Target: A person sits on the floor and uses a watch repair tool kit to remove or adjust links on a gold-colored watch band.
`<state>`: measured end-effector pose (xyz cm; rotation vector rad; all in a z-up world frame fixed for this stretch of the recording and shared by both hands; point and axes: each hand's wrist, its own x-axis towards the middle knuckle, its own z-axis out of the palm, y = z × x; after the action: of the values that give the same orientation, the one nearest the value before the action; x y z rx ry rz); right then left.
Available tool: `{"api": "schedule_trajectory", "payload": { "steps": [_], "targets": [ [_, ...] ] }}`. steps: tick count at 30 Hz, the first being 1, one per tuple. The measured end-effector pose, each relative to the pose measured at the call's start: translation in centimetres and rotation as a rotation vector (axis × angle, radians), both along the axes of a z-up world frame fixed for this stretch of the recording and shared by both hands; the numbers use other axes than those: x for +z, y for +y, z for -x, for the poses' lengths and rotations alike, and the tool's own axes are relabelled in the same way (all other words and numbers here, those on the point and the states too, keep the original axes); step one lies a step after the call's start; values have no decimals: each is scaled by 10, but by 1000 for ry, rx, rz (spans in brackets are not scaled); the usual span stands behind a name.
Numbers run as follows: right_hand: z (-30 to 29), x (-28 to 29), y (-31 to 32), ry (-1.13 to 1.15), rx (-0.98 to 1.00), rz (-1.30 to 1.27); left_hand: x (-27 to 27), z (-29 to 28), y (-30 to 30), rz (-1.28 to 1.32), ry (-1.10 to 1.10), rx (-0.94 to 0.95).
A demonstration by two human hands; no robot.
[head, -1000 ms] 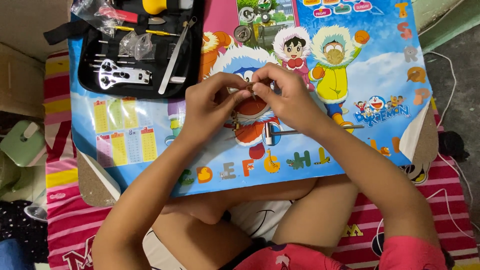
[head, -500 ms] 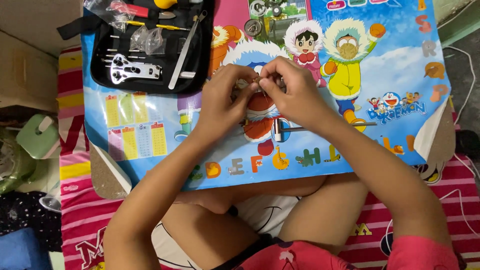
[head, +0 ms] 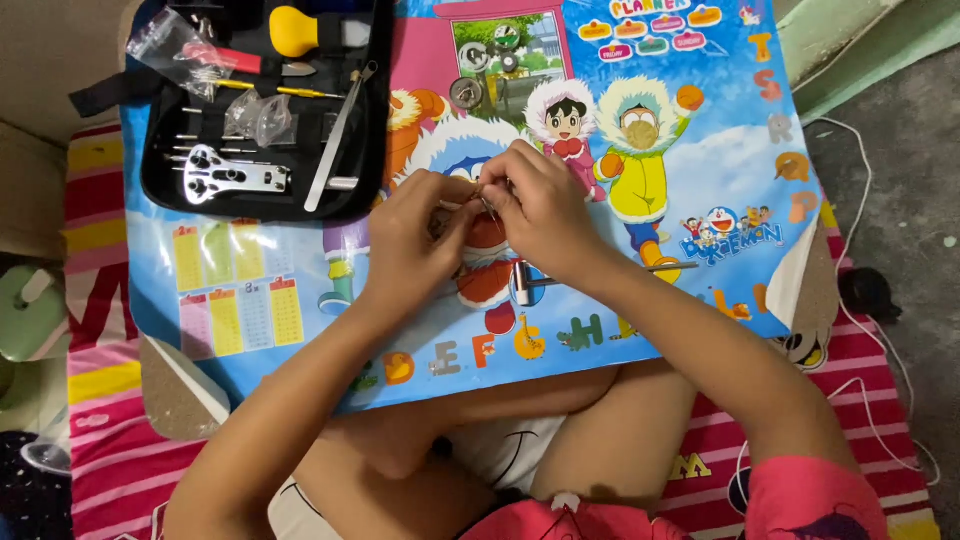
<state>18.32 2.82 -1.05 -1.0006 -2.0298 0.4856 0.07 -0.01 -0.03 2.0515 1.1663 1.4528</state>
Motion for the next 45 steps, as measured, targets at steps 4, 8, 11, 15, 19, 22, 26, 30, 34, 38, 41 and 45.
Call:
{"api": "schedule_trajectory", "payload": {
  "steps": [4, 8, 11, 15, 19, 22, 26, 30, 34, 38, 41, 45],
  "targets": [
    [1, 1, -1, -10, -12, 7, 3, 0, 1, 27, 10, 22],
    [1, 3, -3, -43, -28, 50, -1, -1, 4, -15, 48, 37],
    [1, -2, -1, -57, -37, 23, -6, 0, 7, -45, 98, 73],
    [-1, -10, 4, -91, -39, -67, -11, 1, 14, -34, 153, 116],
    [2, -14, 11, -105, -30, -103, -16, 3, 20, -9, 180, 100],
    [4, -18, 9, -143, -29, -130, -16, 5, 16, 58, 158, 106],
    [2, -1, 10, -172, -40, -132, -4, 4, 21, 95, 163, 96],
    [0, 6, 5, -173, -23, -58, -10, 6, 19, 118, 185, 72],
    [0, -1, 8, -144, -56, -47, -3, 6, 18, 118, 194, 71],
    [-7, -3, 5, -34, -51, 59, -9, 4, 18, 118, 226, 37],
    [-7, -4, 2, -9, -31, 110, -9, 7, 16, 107, 237, -11],
    [-6, 7, 1, -7, -17, 154, -5, 6, 14, 70, 214, -46]
  ]
}}
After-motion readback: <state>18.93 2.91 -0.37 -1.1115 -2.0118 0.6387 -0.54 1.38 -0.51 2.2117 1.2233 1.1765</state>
